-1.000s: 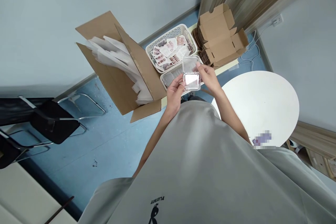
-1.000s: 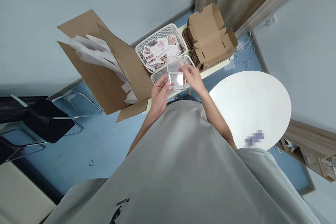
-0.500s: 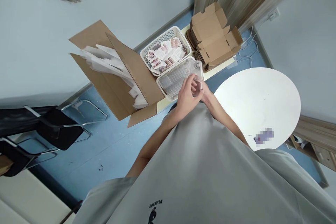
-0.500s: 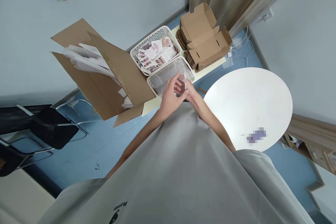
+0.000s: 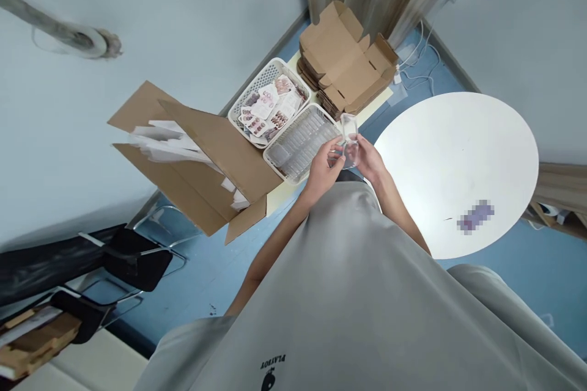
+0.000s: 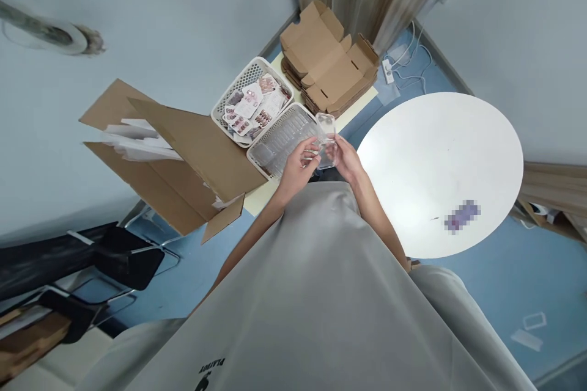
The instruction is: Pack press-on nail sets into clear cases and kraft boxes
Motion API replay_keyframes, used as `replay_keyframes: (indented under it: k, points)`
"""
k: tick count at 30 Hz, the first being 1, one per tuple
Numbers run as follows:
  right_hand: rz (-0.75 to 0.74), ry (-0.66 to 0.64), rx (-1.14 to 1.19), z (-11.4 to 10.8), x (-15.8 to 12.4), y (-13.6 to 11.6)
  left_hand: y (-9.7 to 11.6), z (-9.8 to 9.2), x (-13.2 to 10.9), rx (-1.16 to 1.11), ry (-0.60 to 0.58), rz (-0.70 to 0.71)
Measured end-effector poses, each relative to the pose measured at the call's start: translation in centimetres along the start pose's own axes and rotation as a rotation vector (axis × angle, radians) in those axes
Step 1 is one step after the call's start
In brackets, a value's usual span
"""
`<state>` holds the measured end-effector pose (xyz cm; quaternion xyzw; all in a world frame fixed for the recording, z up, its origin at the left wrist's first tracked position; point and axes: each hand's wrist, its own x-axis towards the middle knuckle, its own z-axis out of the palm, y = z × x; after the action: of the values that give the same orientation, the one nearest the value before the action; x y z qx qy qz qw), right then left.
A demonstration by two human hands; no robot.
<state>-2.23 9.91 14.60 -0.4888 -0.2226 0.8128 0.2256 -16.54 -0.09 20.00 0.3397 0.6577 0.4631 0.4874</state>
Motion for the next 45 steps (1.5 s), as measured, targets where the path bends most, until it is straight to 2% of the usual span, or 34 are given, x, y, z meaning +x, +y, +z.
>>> replay_keyframes:
  k: [4,7,10,14,19,23,25,27,31,33,35,38,40,43,45]
  points:
    - [-0.16,0.285,0.01,-6.7,-0.6,1.5,-0.5,0.4,0.7,0.021,-0.084,-0.059]
    - [-0.162,0.52,-0.002,-11.5,-1.2,3.4,-0.2,0.5,1.1,0.04,-0.126,-0.081]
    - [-0.128,0.686,0.048,-15.1,-1.7,5.4,0.2,0.7,1.7,0.047,-0.159,-0.096]
    - [-0.063,0.845,0.102,-17.6,-2.0,7.3,0.3,1.4,2.5,0.048,-0.218,-0.106]
    - [-0.003,0.948,-0.137,-19.2,-2.5,8.2,0.0,2.1,2.9,0.029,-0.274,-0.105]
    - [-0.017,0.999,-0.288,-19.5,-3.2,7.4,-0.3,1.9,2.7,0.007,-0.253,-0.099]
    - [-0.058,0.982,-0.394,-18.8,-3.1,6.2,-0.6,1.3,2.6,-0.016,-0.208,-0.098]
    - [-0.15,0.873,-0.544,-17.2,-2.4,4.7,-0.9,0.5,2.5,-0.052,-0.134,-0.106]
    - [-0.374,0.447,-0.864,-11.1,0.4,1.2,-2.1,-1.4,2.0,-0.124,0.037,-0.154]
    - [-0.423,0.21,-1.067,-7.2,2.1,-0.4,-2.8,-2.2,1.5,-0.158,0.117,-0.175]
    - [-0.428,0.028,-1.31,-3.3,3.7,-1.7,-3.4,-2.9,0.9,-0.194,0.195,-0.187]
    - [-0.405,-0.054,-1.656,1.4,6.0,-2.8,-4.0,-3.8,-0.3,-0.228,0.29,-0.196]
    - [-0.357,-0.087,-1.844,3.4,7.3,-3.0,-4.2,-4.2,-1.2,-0.24,0.338,-0.196]
    - [-0.266,-0.144,-2.009,4.7,9.1,-2.7,-4.5,-4.7,-2.3,-0.269,0.403,-0.201]
    - [-0.27,-0.16,-2.044,4.9,10.2,-2.4,-4.8,-4.9,-2.9,-0.296,0.443,-0.209]
